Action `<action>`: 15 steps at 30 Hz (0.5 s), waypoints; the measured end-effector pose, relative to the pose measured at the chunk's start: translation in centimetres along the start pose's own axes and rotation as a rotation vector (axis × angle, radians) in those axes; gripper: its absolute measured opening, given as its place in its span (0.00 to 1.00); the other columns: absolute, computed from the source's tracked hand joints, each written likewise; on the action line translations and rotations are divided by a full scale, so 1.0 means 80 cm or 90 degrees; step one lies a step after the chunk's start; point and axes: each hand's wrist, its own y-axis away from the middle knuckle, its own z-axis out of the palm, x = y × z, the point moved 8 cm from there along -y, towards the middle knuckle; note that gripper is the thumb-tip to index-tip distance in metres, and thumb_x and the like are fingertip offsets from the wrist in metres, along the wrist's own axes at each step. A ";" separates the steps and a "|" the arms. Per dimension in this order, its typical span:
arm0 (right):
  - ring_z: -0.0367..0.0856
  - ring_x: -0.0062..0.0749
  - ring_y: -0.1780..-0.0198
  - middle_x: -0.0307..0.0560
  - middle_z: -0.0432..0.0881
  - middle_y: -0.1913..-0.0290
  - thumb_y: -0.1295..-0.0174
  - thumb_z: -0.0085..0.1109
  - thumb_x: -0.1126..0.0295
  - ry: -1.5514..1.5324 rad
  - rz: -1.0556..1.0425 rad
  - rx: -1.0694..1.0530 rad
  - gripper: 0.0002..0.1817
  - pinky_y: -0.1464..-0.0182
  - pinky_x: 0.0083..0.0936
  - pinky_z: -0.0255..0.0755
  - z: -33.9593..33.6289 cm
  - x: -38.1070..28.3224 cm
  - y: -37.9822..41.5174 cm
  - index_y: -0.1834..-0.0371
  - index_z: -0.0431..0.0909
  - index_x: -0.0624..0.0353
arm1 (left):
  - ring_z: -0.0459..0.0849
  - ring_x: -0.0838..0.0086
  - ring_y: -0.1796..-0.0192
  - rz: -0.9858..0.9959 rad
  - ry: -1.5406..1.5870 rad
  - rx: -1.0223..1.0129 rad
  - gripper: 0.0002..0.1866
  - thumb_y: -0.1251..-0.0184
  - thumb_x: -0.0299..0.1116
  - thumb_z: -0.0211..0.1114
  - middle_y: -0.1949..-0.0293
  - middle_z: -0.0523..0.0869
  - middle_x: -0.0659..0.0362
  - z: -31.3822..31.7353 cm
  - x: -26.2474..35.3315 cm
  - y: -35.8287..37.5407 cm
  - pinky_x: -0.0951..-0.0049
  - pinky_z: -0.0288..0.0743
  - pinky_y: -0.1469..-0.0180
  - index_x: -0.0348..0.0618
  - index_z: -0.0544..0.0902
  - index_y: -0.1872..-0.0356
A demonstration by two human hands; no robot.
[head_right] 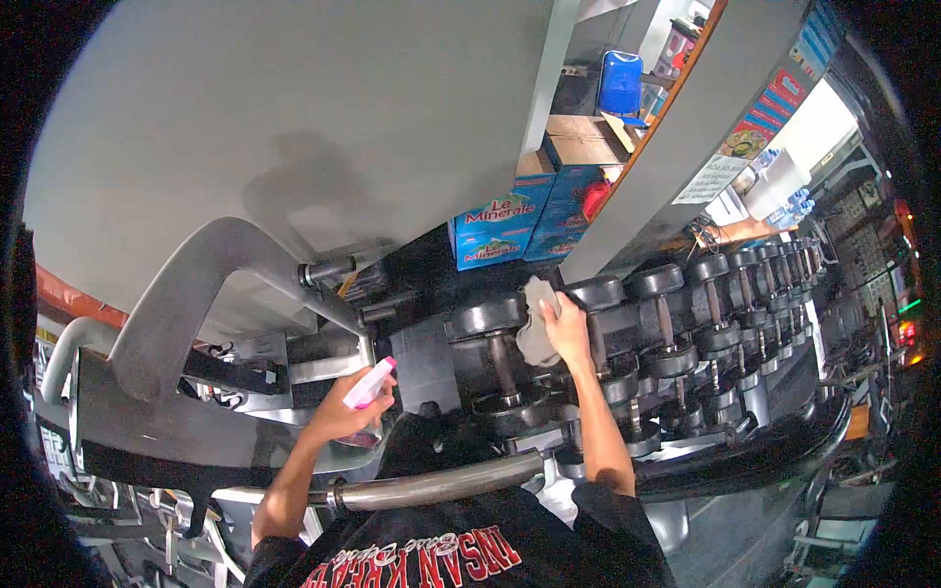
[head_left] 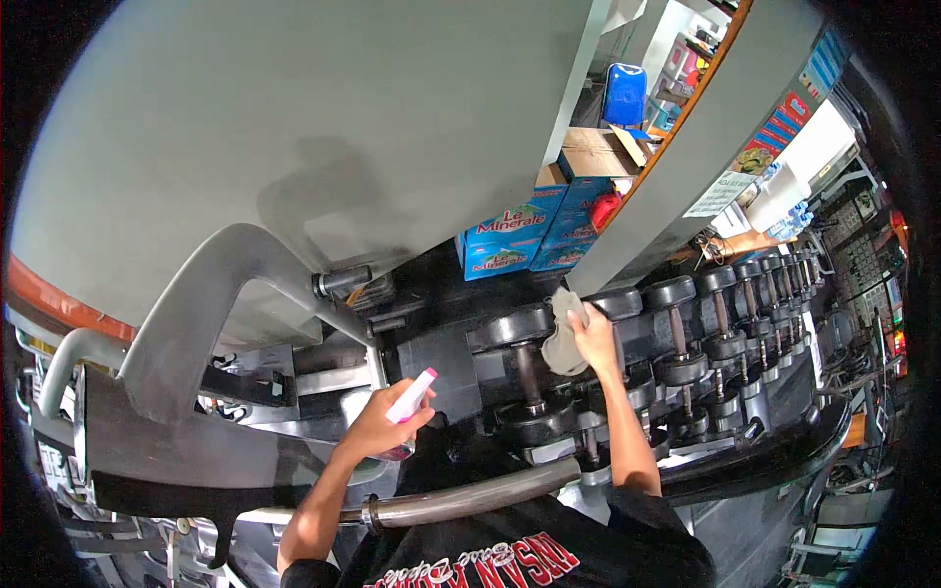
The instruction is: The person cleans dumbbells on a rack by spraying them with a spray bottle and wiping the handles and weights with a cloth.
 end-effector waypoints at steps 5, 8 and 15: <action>0.76 0.47 0.40 0.62 0.78 0.43 0.36 0.59 0.59 -0.291 -0.002 0.103 0.26 0.38 0.32 0.66 -0.046 -0.065 -0.015 0.42 0.72 0.69 | 0.78 0.84 0.77 0.061 -0.014 -0.001 0.11 0.37 0.28 0.65 0.72 0.80 0.65 -0.002 0.006 -0.003 0.80 0.73 0.75 0.41 0.77 0.55; 0.75 0.46 0.40 0.59 0.78 0.43 0.34 0.56 0.69 -0.220 -0.105 0.265 0.20 0.38 0.31 0.66 -0.070 -0.114 0.000 0.42 0.73 0.67 | 0.78 0.84 0.77 0.059 -0.016 0.010 0.11 0.37 0.27 0.65 0.72 0.80 0.65 -0.003 0.010 -0.001 0.80 0.73 0.75 0.41 0.77 0.54; 0.69 0.50 0.36 0.55 0.67 0.35 0.43 0.65 0.63 0.057 -0.299 -0.068 0.30 0.35 0.38 0.66 0.031 -0.113 0.031 0.36 0.70 0.51 | 0.78 0.84 0.77 0.066 -0.019 0.018 0.11 0.37 0.27 0.65 0.72 0.80 0.65 -0.003 0.007 -0.001 0.80 0.73 0.74 0.41 0.77 0.55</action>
